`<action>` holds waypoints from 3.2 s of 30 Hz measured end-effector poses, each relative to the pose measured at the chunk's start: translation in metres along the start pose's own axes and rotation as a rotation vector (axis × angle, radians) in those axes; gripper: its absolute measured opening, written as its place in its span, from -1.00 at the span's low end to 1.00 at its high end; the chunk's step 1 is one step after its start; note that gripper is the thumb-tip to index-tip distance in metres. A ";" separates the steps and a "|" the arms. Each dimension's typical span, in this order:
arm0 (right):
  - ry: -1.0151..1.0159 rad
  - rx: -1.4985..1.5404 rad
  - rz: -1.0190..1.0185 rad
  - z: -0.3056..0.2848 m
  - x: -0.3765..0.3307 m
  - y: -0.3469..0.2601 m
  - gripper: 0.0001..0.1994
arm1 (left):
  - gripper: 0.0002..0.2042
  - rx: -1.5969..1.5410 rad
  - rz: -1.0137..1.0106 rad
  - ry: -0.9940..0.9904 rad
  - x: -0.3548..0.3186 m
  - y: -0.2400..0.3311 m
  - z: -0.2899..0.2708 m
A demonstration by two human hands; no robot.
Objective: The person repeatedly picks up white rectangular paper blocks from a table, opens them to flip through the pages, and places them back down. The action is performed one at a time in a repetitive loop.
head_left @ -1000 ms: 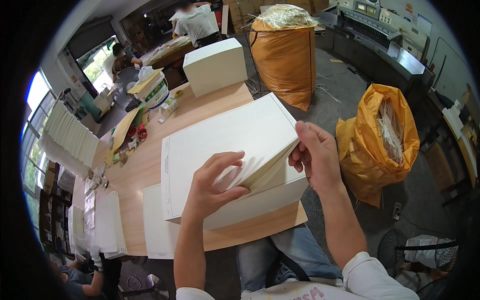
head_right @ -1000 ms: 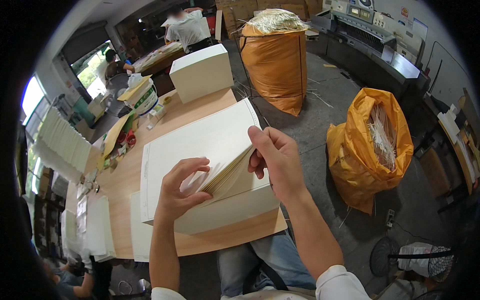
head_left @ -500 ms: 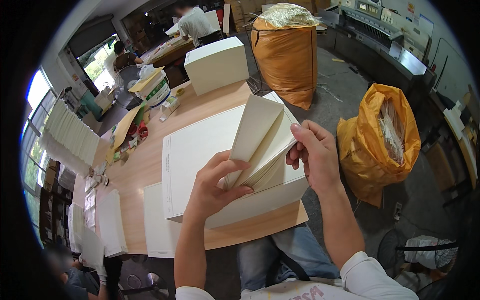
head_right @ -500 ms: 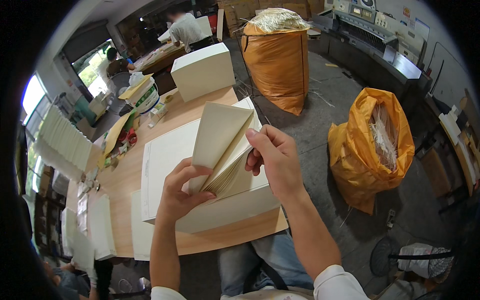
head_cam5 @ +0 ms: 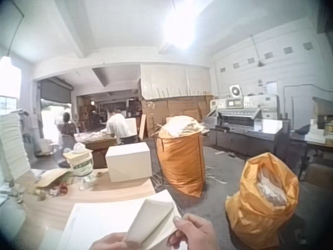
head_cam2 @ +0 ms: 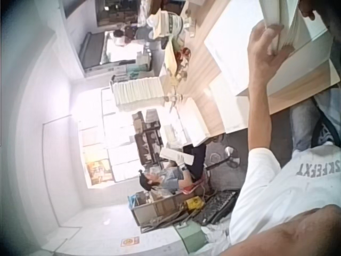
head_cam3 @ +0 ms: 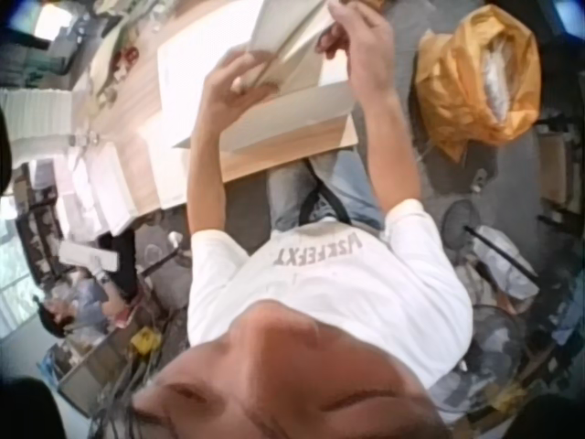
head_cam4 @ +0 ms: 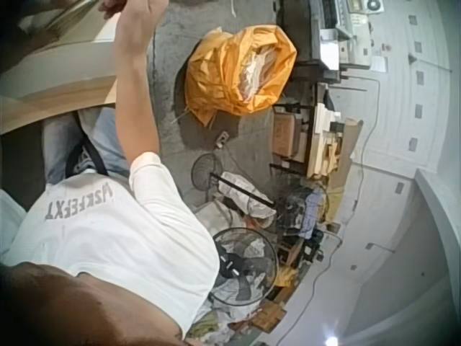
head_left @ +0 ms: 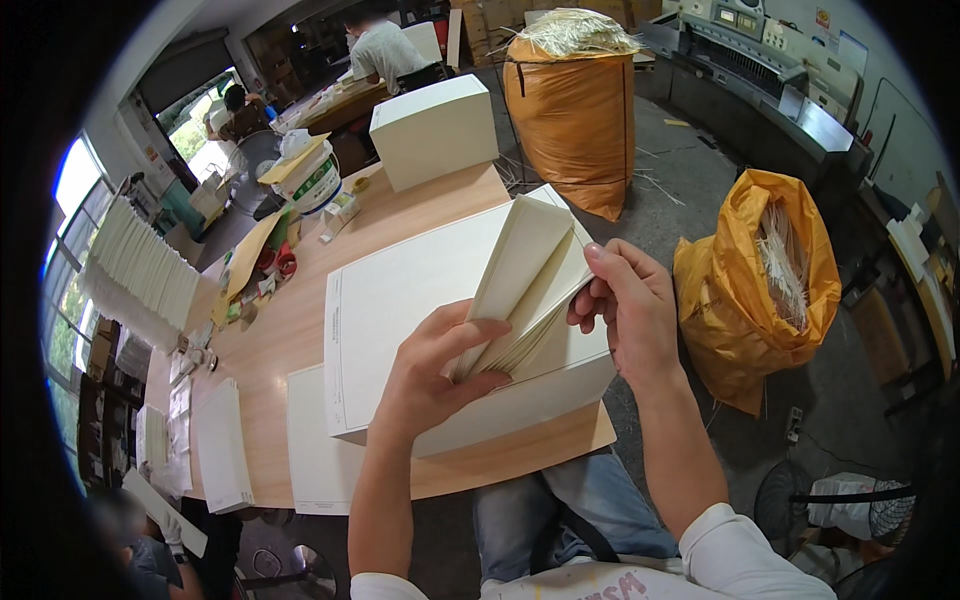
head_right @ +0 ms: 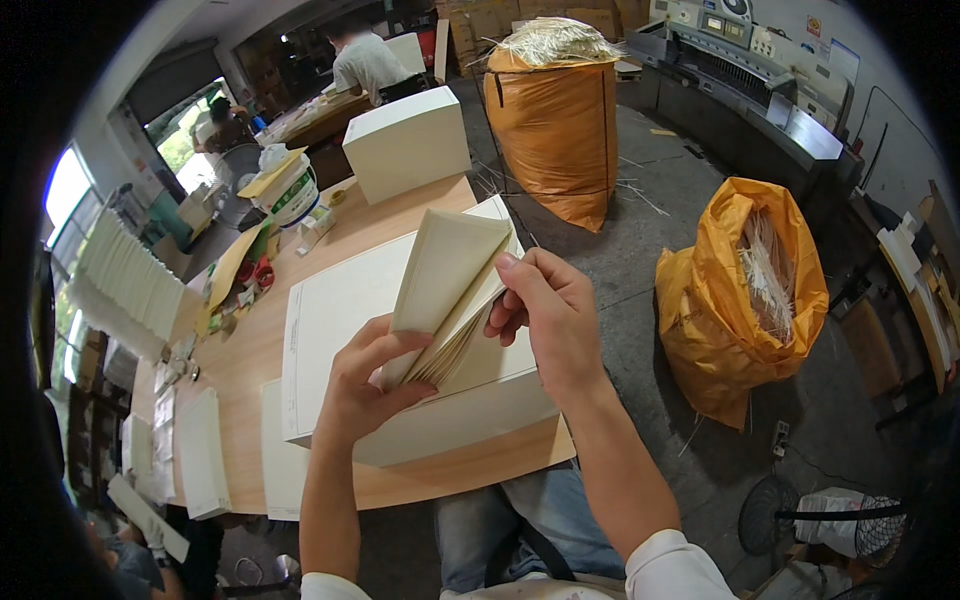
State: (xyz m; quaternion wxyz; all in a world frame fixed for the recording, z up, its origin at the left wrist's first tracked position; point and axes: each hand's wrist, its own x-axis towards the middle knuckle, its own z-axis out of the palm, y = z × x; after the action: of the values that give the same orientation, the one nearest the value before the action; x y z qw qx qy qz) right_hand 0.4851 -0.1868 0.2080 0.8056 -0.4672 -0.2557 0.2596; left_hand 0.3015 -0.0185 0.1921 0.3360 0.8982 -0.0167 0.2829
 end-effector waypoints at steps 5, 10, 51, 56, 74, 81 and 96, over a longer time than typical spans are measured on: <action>0.023 -0.181 -0.042 -0.004 -0.001 0.001 -0.63 | -0.55 -0.058 -0.041 0.097 0.001 0.003 0.005; 0.035 -0.172 -0.044 -0.002 0.000 -0.002 -0.63 | -0.59 -0.008 0.027 0.032 0.002 0.001 0.002; -0.196 -1.366 -0.810 -0.034 -0.064 0.086 -0.69 | -0.84 0.944 -0.131 0.350 -0.162 0.020 -0.047; -0.198 -1.456 -0.886 -0.040 -0.060 0.095 -0.59 | -0.65 0.636 -0.254 0.625 -0.184 0.055 0.008; -0.218 -1.569 -0.836 -0.028 -0.065 0.089 -0.45 | -0.55 -0.810 -0.724 1.010 -0.248 0.050 -0.044; -0.217 -1.614 -0.874 -0.029 -0.065 0.091 -0.46 | -0.53 -0.771 -0.594 1.270 -0.351 -0.029 -0.072; -0.243 -1.623 -0.883 -0.027 -0.064 0.088 -0.44 | -0.56 -0.988 -1.124 1.359 -0.422 -0.133 -0.013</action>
State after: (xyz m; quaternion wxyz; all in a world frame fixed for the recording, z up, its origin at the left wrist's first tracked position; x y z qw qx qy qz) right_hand 0.4400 -0.2077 0.1079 0.2257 -0.7174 -0.5959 -0.2815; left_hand -0.0301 0.0251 -0.0979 0.6931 0.1848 0.4884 0.4969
